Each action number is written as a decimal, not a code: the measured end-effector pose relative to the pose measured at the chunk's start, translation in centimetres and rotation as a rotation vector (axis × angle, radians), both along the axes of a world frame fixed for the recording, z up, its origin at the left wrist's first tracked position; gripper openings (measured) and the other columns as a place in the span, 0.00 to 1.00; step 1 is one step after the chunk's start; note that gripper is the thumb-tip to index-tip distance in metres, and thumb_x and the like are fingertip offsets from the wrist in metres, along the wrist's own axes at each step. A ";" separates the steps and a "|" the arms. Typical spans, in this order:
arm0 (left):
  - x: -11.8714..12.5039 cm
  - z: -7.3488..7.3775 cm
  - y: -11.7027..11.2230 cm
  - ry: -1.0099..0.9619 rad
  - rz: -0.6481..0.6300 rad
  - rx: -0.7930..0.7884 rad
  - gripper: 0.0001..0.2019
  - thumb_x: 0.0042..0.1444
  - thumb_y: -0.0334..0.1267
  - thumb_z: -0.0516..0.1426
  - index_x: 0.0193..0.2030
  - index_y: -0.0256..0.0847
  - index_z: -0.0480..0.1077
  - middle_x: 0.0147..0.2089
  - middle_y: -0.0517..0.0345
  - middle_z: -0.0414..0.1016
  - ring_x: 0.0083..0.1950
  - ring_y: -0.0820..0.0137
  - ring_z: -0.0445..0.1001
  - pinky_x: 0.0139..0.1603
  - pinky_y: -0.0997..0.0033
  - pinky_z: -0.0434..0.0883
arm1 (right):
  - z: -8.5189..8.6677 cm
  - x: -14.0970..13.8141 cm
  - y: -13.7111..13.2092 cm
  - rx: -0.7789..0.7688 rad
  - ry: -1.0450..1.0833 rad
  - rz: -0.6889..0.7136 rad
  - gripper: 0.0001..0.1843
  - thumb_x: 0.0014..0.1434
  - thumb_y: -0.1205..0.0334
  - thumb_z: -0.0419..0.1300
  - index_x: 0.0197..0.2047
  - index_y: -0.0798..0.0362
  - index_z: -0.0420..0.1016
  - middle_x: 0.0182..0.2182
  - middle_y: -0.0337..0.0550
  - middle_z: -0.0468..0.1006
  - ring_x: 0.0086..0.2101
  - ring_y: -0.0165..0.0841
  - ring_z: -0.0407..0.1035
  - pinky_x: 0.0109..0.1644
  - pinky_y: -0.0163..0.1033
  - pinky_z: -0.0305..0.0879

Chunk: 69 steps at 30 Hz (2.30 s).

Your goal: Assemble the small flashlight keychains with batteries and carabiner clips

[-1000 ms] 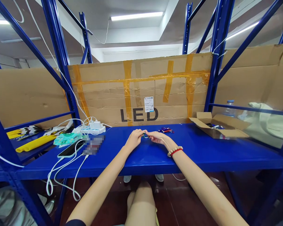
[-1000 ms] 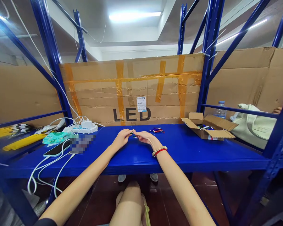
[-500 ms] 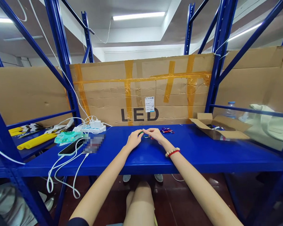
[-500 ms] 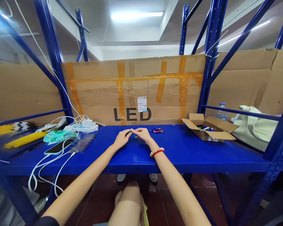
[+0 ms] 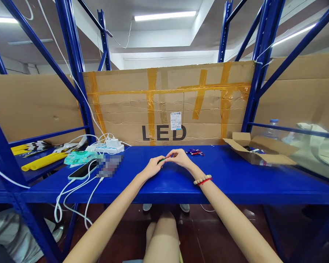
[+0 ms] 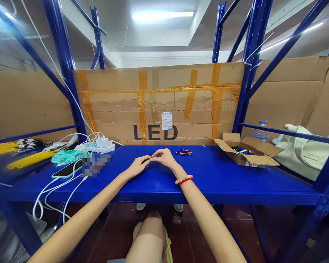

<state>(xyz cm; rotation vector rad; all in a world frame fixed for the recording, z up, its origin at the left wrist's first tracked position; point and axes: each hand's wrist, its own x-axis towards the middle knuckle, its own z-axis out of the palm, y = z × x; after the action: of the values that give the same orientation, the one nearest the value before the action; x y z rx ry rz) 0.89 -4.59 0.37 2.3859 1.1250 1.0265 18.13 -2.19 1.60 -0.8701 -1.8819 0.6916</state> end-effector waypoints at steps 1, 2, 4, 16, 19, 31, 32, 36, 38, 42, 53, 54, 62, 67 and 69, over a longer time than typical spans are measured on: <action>-0.2 -0.1 -0.2 0.006 -0.016 -0.015 0.11 0.59 0.38 0.46 0.36 0.40 0.69 0.25 0.62 0.68 0.29 0.73 0.67 0.33 0.76 0.65 | 0.0 0.0 -0.1 -0.015 -0.003 0.014 0.17 0.35 0.50 0.68 0.24 0.56 0.76 0.18 0.39 0.73 0.17 0.24 0.60 0.18 0.29 0.55; -0.3 -0.3 -0.4 0.013 -0.031 -0.028 0.11 0.59 0.38 0.46 0.37 0.40 0.68 0.26 0.63 0.68 0.29 0.74 0.67 0.34 0.76 0.65 | 0.1 0.0 -0.2 -0.037 -0.004 0.029 0.17 0.35 0.50 0.68 0.23 0.57 0.76 0.18 0.39 0.73 0.17 0.24 0.60 0.18 0.29 0.55; -0.3 -0.6 -0.5 0.025 -0.058 -0.035 0.10 0.60 0.37 0.45 0.36 0.40 0.67 0.27 0.63 0.68 0.30 0.74 0.67 0.35 0.76 0.64 | 0.2 0.1 -0.4 -0.097 -0.006 0.056 0.18 0.34 0.50 0.68 0.22 0.57 0.75 0.17 0.39 0.73 0.17 0.24 0.60 0.17 0.29 0.55; 0.2 -0.8 -1.2 -0.012 -0.022 0.093 0.10 0.60 0.34 0.44 0.35 0.40 0.66 0.26 0.62 0.69 0.29 0.74 0.68 0.34 0.75 0.65 | 0.9 -0.4 -1.3 -0.210 0.069 0.021 0.20 0.29 0.50 0.70 0.17 0.58 0.71 0.14 0.36 0.70 0.16 0.24 0.61 0.19 0.31 0.62; 0.3 -1.0 -1.0 -0.023 0.040 0.173 0.11 0.59 0.32 0.45 0.38 0.40 0.68 0.28 0.59 0.72 0.30 0.72 0.70 0.36 0.74 0.66 | 0.9 -1.0 -1.5 -0.202 0.109 0.028 0.22 0.29 0.48 0.70 0.16 0.57 0.69 0.12 0.34 0.67 0.14 0.22 0.59 0.18 0.30 0.59; 0.1 -1.3 0.4 0.012 0.005 0.229 0.13 0.58 0.30 0.48 0.47 0.42 0.67 0.44 0.56 0.76 0.45 0.67 0.74 0.47 0.70 0.68 | 0.6 -1.1 -1.5 -0.536 0.148 0.018 0.22 0.35 0.50 0.70 0.15 0.58 0.66 0.14 0.33 0.64 0.17 0.20 0.58 0.21 0.28 0.66; 0.1 -1.3 0.5 0.006 0.000 0.212 0.13 0.58 0.30 0.48 0.47 0.42 0.67 0.43 0.56 0.76 0.44 0.68 0.74 0.46 0.71 0.68 | 0.5 -1.1 -1.5 -0.539 0.149 0.010 0.22 0.36 0.50 0.69 0.15 0.58 0.66 0.14 0.33 0.64 0.17 0.20 0.58 0.21 0.27 0.65; -0.1 -1.2 0.8 0.017 0.036 0.157 0.11 0.58 0.32 0.47 0.43 0.39 0.69 0.35 0.56 0.76 0.36 0.69 0.73 0.41 0.72 0.68 | 0.5 -0.8 -1.5 -0.519 0.106 0.038 0.20 0.36 0.50 0.69 0.18 0.59 0.70 0.18 0.37 0.69 0.18 0.20 0.59 0.21 0.28 0.66; -0.3 -1.1 0.7 0.008 0.058 0.116 0.12 0.59 0.33 0.46 0.44 0.40 0.69 0.33 0.58 0.75 0.35 0.70 0.73 0.41 0.72 0.67 | 0.5 -0.6 -1.4 -0.427 0.065 0.045 0.20 0.36 0.49 0.69 0.23 0.59 0.74 0.21 0.39 0.72 0.19 0.21 0.60 0.19 0.28 0.65; -0.5 -0.9 0.5 0.022 0.109 0.018 0.12 0.59 0.35 0.46 0.41 0.42 0.69 0.29 0.61 0.74 0.33 0.72 0.71 0.41 0.73 0.66 | 0.2 -0.2 -0.7 -0.138 0.016 0.015 0.24 0.37 0.48 0.68 0.33 0.58 0.77 0.23 0.41 0.74 0.19 0.24 0.63 0.17 0.28 0.61; -0.6 -0.8 -0.5 -0.017 -0.083 -0.005 0.05 0.58 0.35 0.47 0.34 0.40 0.62 0.28 0.62 0.70 0.33 0.72 0.69 0.37 0.74 0.64 | 0.0 0.8 0.3 0.180 -0.162 0.086 0.18 0.42 0.48 0.66 0.23 0.56 0.77 0.24 0.42 0.72 0.18 0.25 0.64 0.18 0.30 0.60; -0.6 -0.8 -0.5 -0.032 -0.088 -0.007 0.04 0.58 0.34 0.47 0.34 0.40 0.61 0.28 0.62 0.70 0.33 0.72 0.70 0.37 0.74 0.64 | 0.1 0.8 0.1 0.180 -0.164 0.089 0.18 0.42 0.48 0.66 0.23 0.56 0.77 0.23 0.42 0.72 0.18 0.25 0.64 0.18 0.30 0.60; -0.4 -0.6 -0.9 -0.038 -0.076 0.044 0.04 0.58 0.33 0.48 0.31 0.41 0.58 0.29 0.62 0.71 0.32 0.72 0.71 0.36 0.74 0.65 | 0.3 0.4 -0.6 -0.045 -0.115 0.069 0.16 0.40 0.52 0.66 0.23 0.58 0.75 0.18 0.39 0.71 0.19 0.26 0.64 0.17 0.29 0.60; -0.6 -0.9 -0.7 0.014 -0.048 0.095 0.02 0.56 0.32 0.49 0.33 0.42 0.59 0.32 0.59 0.73 0.35 0.69 0.73 0.36 0.73 0.66 | 0.2 0.3 -0.8 -0.209 -0.132 0.062 0.16 0.39 0.54 0.67 0.24 0.60 0.75 0.17 0.38 0.70 0.19 0.26 0.64 0.18 0.30 0.62; -0.6 -1.0 -0.6 0.046 -0.041 0.116 0.02 0.55 0.31 0.50 0.33 0.42 0.60 0.37 0.58 0.74 0.39 0.67 0.73 0.38 0.72 0.66 | 0.1 0.3 -0.8 -0.305 -0.144 0.070 0.15 0.38 0.55 0.68 0.24 0.60 0.75 0.16 0.38 0.70 0.19 0.25 0.64 0.20 0.30 0.63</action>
<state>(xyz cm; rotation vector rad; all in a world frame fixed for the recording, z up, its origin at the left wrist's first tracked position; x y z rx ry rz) 0.25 -5.19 -0.62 2.5235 1.0542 1.0553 18.39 -3.04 1.73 -1.0740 -1.9718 1.0010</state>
